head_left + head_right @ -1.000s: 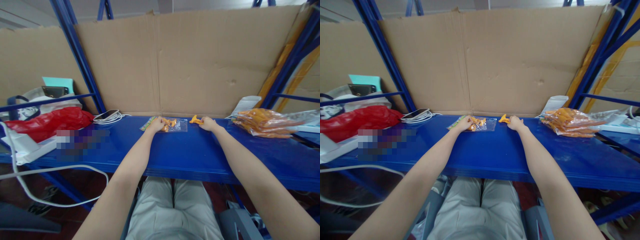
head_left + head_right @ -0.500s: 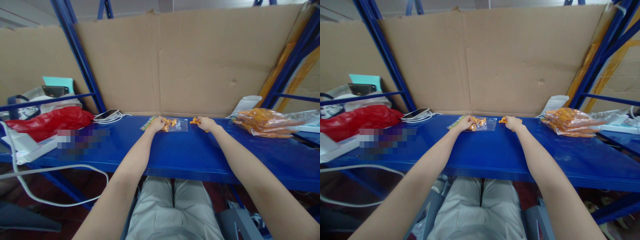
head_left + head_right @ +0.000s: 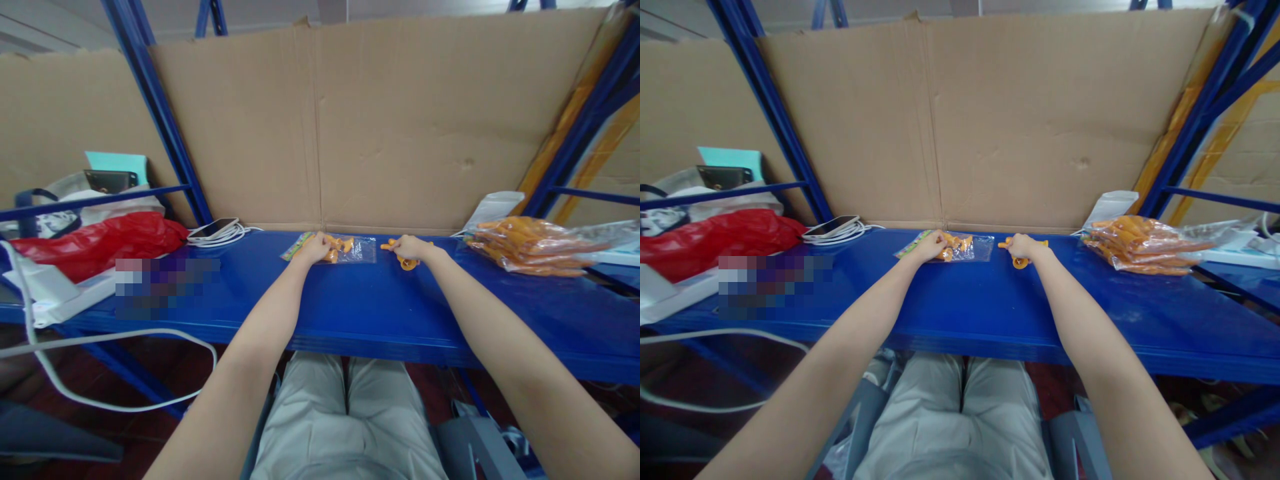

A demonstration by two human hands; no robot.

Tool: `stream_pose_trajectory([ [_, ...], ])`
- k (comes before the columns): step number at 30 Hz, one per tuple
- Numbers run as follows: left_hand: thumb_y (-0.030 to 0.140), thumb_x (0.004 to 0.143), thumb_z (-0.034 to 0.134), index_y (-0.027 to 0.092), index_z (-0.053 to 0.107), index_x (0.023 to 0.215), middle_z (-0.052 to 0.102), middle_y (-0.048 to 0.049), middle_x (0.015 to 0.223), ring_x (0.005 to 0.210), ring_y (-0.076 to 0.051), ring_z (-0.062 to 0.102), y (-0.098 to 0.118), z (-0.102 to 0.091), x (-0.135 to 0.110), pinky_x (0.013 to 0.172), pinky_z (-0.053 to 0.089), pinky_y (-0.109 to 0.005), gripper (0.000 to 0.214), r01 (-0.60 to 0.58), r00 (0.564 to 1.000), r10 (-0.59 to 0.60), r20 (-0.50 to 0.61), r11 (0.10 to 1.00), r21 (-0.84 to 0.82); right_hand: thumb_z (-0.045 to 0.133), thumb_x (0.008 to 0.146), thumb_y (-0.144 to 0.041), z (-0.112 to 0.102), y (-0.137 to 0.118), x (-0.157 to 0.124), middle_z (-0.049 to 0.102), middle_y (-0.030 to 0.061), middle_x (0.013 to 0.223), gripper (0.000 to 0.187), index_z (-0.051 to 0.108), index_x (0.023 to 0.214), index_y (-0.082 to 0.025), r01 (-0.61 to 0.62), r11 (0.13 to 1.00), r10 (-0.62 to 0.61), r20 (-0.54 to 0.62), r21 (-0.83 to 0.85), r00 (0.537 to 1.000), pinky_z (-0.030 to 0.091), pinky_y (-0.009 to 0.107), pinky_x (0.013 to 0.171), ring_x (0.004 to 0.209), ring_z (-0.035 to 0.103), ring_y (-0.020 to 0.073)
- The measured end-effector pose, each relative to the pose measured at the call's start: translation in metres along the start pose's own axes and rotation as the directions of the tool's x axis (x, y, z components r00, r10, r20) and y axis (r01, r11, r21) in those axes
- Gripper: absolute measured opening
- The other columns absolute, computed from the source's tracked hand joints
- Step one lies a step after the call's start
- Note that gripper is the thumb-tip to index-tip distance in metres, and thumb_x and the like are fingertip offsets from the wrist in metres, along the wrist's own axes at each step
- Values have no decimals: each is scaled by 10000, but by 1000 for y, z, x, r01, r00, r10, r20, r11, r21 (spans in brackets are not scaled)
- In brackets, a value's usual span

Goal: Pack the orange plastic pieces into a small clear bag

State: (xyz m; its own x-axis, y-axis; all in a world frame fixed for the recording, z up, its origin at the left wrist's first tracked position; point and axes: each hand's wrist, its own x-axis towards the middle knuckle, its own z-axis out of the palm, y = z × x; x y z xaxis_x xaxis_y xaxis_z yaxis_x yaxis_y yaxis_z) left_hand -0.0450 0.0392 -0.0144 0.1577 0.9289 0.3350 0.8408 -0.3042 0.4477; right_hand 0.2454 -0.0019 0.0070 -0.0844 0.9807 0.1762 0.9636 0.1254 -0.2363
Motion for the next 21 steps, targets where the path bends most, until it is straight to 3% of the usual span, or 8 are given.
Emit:
stream_pose_trajectory([
  [4,211,833,515,205,557,826,669,-38,808,800,-194,632,0,0,0,690,454,-267,43,5,1000,-5,1,1000,5,551,810,-245,0,-7,-3,734,97,790,276,764,965,-165,-40,998,34,122,54,992,526,269,470,481,616,160],
  [7,214,833,523,208,551,816,670,-35,811,794,-186,628,0,1,0,678,450,-257,33,7,1000,-7,-2,1000,4,501,802,-159,-4,-10,-7,728,68,754,374,735,1093,-168,-56,996,45,164,69,985,517,258,484,497,611,151],
  [13,217,840,531,199,560,845,680,-44,843,814,-193,631,1,0,0,692,447,-262,35,13,1000,-13,11,1000,0,571,728,-38,-9,-7,-7,742,24,1001,370,764,977,-233,152,978,-135,125,-140,983,499,229,782,894,677,177],
  [18,196,853,510,183,567,868,678,-78,872,831,-217,636,2,0,-1,708,445,-287,60,18,1000,-18,16,999,-33,625,796,-141,-5,-13,-10,664,92,1169,262,743,1011,-233,153,945,-150,33,-290,988,468,291,887,1094,610,231],
  [21,197,843,519,190,562,857,675,-71,846,817,-218,634,2,0,-1,703,449,-289,46,22,1000,-21,12,999,-44,606,843,-197,-5,-16,-12,653,116,1170,227,716,1042,-193,149,950,-153,6,-276,988,464,284,868,1077,607,227],
])
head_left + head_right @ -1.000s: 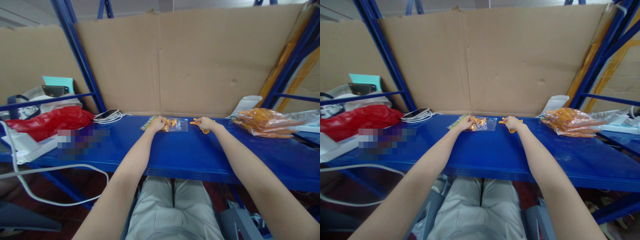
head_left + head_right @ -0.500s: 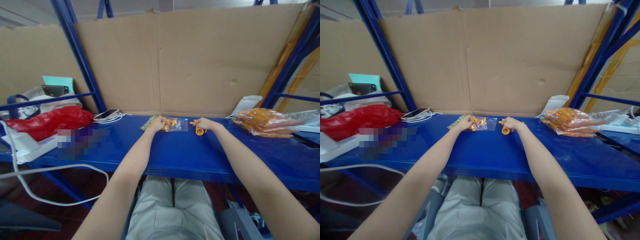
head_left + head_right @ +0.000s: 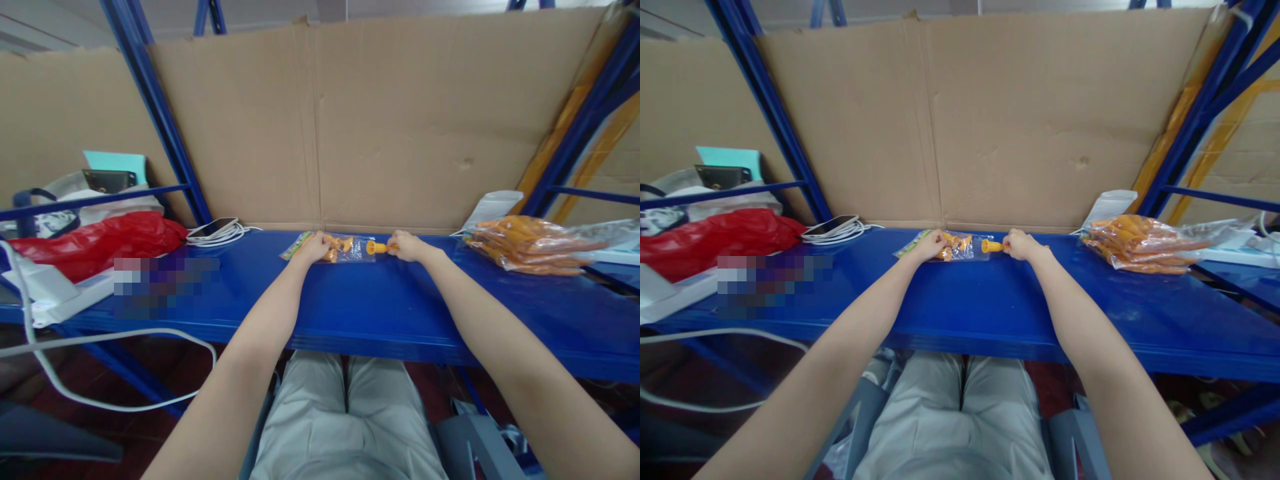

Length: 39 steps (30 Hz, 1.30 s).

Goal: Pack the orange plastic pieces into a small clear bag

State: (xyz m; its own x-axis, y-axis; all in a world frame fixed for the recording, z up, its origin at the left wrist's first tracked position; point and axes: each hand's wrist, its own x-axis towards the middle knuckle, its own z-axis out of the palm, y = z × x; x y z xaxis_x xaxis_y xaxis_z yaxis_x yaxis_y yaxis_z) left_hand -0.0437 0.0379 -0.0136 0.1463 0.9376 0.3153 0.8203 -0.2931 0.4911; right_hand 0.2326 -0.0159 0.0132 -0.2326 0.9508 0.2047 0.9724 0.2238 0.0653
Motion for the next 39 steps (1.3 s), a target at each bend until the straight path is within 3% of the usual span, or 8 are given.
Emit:
stream_pose_trajectory([
  [6,212,833,518,204,556,849,681,-47,818,806,-207,643,-1,1,1,711,463,-282,42,-7,1000,7,-4,1000,28,486,927,-230,-5,-2,-1,711,124,1051,263,653,1110,-141,-96,986,100,-25,134,995,445,257,764,949,649,207],
  [13,202,845,521,190,572,880,686,-56,865,831,-199,637,0,1,0,729,461,-269,63,-3,1000,3,4,1000,24,493,899,-278,-16,-9,-7,718,127,1063,279,696,1070,-190,-142,990,140,-41,-28,989,388,417,927,1041,631,276],
  [16,205,852,524,173,591,911,694,-69,916,869,-203,638,2,-1,-1,757,460,-267,94,9,1000,-9,17,999,34,483,878,-245,-20,-14,-8,722,123,1049,281,710,1031,-180,-94,993,90,-63,-66,994,351,451,951,1039,625,280],
  [23,211,897,482,148,612,1019,709,-97,1005,918,-205,651,7,-4,-5,776,469,-264,189,14,1000,-17,22,993,118,524,849,-271,-18,-26,-4,722,83,1036,249,731,976,-213,99,995,-99,-48,0,994,371,373,869,1015,615,251],
  [28,213,924,431,137,642,1076,709,-117,1108,1020,-203,654,13,-7,-9,880,468,-267,271,6,1000,-5,-11,989,145,534,862,-272,-16,-36,-5,713,90,1089,251,726,1010,-204,136,989,-132,-53,65,990,383,376,875,1050,609,259],
  [31,223,923,422,148,665,1089,701,-134,1154,1107,-242,636,18,-10,-12,959,452,-327,304,56,996,-43,-83,986,156,527,876,-266,-14,-41,-5,716,90,1101,253,728,1019,-205,101,990,-96,-55,102,994,389,388,889,1058,615,265],
  [34,237,912,433,156,682,1086,697,-156,1164,1142,-292,624,21,-13,-15,990,443,-409,314,185,974,-166,-154,976,119,538,878,-275,-13,-44,-5,731,80,1056,246,733,1015,-215,52,991,-45,-62,123,997,398,395,888,1025,632,265],
  [39,226,916,438,119,657,1164,661,-174,1236,1182,-273,608,22,-18,-17,964,465,-332,348,259,962,-251,-103,963,71,569,867,-298,-8,-45,-2,748,56,967,211,745,959,-226,47,981,-29,-92,190,995,423,372,847,969,653,254],
])
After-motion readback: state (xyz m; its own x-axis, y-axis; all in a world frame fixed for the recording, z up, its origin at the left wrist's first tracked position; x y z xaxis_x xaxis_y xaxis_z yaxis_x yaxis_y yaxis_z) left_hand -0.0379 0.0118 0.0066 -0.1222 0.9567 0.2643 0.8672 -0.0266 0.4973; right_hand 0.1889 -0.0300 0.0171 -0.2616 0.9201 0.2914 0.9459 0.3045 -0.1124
